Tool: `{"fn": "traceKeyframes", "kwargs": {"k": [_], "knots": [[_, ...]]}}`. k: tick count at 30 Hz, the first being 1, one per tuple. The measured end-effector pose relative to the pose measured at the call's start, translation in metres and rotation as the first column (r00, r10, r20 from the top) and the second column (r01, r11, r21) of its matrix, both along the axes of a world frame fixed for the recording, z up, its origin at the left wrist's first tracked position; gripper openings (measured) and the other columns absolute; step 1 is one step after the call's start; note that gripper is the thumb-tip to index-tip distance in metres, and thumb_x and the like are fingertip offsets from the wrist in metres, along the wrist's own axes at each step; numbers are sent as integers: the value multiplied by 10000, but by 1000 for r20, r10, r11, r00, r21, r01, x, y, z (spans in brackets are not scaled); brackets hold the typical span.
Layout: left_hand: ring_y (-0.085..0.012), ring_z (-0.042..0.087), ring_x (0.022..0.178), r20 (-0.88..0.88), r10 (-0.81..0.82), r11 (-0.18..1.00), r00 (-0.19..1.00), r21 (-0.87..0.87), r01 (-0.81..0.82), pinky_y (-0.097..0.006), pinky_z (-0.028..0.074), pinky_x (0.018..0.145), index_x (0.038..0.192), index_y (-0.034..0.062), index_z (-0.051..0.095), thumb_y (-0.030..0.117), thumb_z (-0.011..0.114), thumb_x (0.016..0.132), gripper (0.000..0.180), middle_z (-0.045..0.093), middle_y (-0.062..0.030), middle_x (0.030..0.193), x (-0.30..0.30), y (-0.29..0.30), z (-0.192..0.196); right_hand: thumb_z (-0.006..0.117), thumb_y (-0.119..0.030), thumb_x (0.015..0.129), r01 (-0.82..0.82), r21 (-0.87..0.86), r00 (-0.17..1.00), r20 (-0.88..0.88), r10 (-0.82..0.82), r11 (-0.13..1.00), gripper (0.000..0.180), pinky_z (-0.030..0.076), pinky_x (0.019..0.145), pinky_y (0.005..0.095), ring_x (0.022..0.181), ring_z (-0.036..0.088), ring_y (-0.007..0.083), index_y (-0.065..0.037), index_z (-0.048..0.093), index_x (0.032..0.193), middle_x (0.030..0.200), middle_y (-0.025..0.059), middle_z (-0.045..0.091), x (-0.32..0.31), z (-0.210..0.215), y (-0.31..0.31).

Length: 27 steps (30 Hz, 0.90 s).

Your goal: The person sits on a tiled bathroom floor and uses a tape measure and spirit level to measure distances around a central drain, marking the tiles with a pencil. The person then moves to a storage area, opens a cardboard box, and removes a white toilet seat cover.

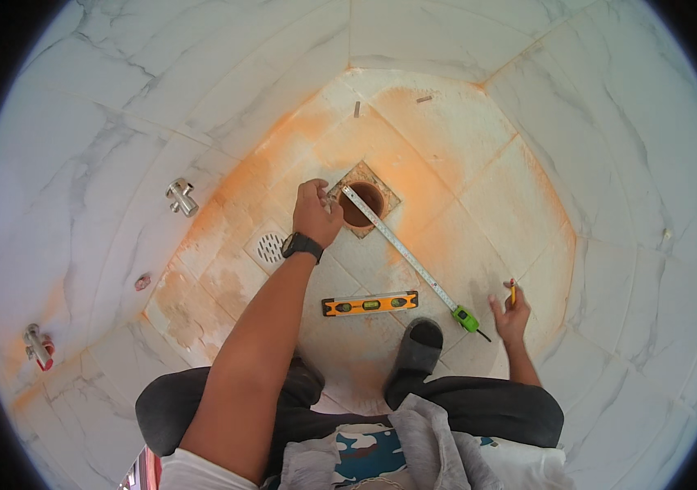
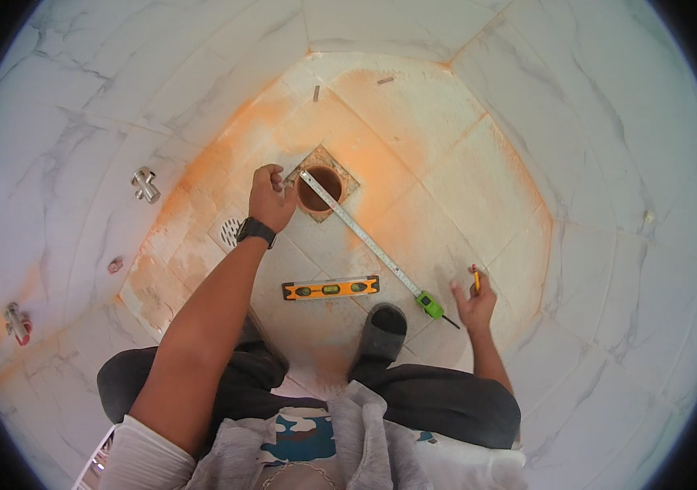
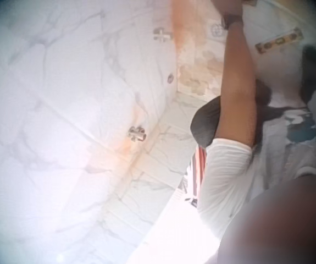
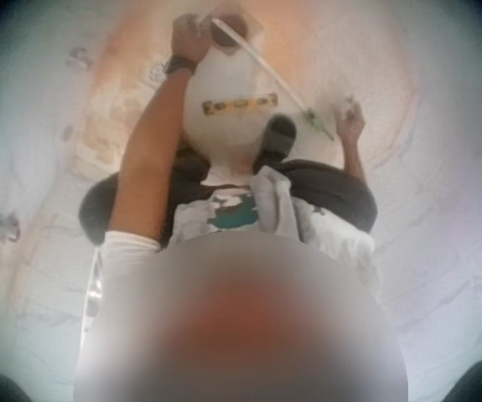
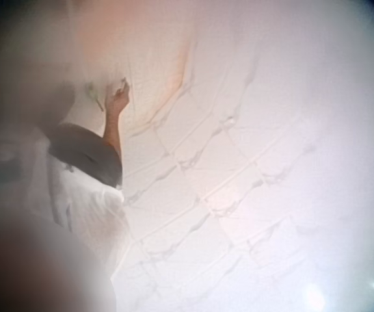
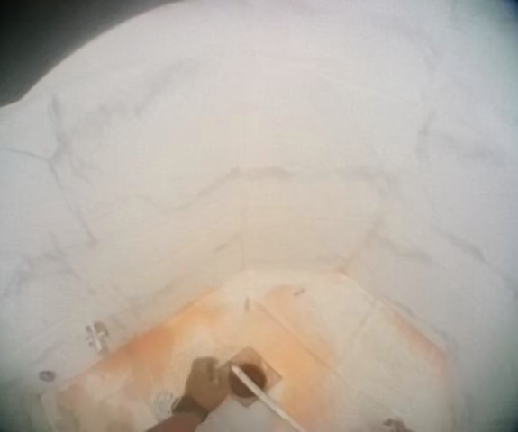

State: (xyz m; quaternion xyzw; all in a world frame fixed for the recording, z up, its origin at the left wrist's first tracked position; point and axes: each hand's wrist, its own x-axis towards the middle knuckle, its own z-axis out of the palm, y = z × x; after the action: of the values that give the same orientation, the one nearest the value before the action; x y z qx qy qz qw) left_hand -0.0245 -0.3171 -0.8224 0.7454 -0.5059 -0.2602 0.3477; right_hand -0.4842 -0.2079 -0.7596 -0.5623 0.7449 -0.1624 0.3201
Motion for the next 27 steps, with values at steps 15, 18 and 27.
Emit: {"fn": "traceKeyframes", "kwargs": {"k": [15,18,27], "knots": [[-306,612,1069,110,-907,391,406,580,715,-429,531,875,1134,70,602,384,764,779,501,617,-123,1129,-21,153,10,821,-348,754,-989,149,1,5,1000,0,476,559,729,452,913,668,321,-76,621,1090,1033,115,591,169,-11,-63],[-312,611,1046,59,-875,431,480,545,720,-427,537,858,1119,54,601,326,737,780,456,615,-131,1113,-15,159,12,818,-324,756,-986,153,58,-65,996,68,430,560,733,454,922,664,319,-73,614,1040,1031,123,586,180,-16,-53],[-357,624,1045,269,-488,867,831,36,498,-436,531,883,1185,29,577,248,777,768,511,628,-164,1084,29,82,58,839,-205,740,-910,-7,413,-108,904,415,522,544,840,439,1003,661,321,-137,661,1226,1147,119,605,205,28,-183]]}}
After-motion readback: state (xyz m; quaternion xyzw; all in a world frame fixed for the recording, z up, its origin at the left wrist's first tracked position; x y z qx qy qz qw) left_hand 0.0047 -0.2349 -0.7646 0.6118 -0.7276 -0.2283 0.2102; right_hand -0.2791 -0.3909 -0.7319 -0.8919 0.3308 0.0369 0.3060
